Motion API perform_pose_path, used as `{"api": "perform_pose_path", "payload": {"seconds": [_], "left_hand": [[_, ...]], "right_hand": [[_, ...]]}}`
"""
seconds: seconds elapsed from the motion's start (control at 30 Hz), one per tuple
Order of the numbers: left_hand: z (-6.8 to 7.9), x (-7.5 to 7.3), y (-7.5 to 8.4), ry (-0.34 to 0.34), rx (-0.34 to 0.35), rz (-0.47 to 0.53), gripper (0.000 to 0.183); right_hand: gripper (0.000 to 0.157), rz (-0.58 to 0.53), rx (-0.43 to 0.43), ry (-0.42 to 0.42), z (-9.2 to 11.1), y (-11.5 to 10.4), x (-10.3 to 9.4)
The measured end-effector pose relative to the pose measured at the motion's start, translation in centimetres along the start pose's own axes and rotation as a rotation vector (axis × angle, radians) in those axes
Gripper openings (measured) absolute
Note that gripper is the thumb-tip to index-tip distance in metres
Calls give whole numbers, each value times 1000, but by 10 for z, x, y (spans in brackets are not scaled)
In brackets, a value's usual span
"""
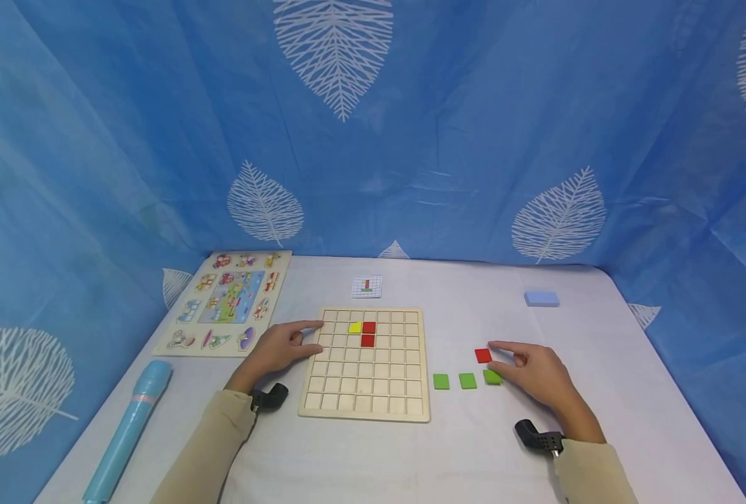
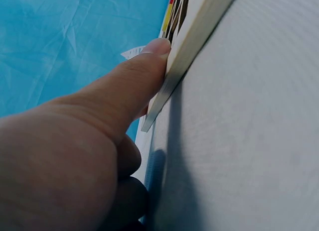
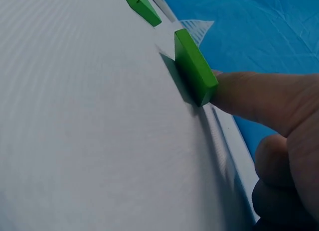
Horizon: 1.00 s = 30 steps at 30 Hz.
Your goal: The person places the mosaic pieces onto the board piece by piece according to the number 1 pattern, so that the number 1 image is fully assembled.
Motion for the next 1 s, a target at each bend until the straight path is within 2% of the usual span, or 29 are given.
{"api": "perform_pose_path", "payload": {"seconds": [0.33, 0.73, 1.0], "left_hand": [[1, -2, 0, 6, -8, 13, 57], [-1, 2, 1, 0, 10, 11, 57], [0, 1, 1, 9, 19, 10, 55]], "right_hand": [[52, 35, -26, -22, -4, -5, 2], [48, 45, -47, 23, -1, 0, 2], [50, 10, -48, 71, -1, 4, 3]]}}
Point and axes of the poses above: each hand's wrist, its own z-axis away from the middle knuckle, its own x-axis out of the palm, y = z × x, the point moved 4 cm from there along -z, towards the middle knuckle, and after that the axes turned 15 degrees about x, right-handed, at the moved point
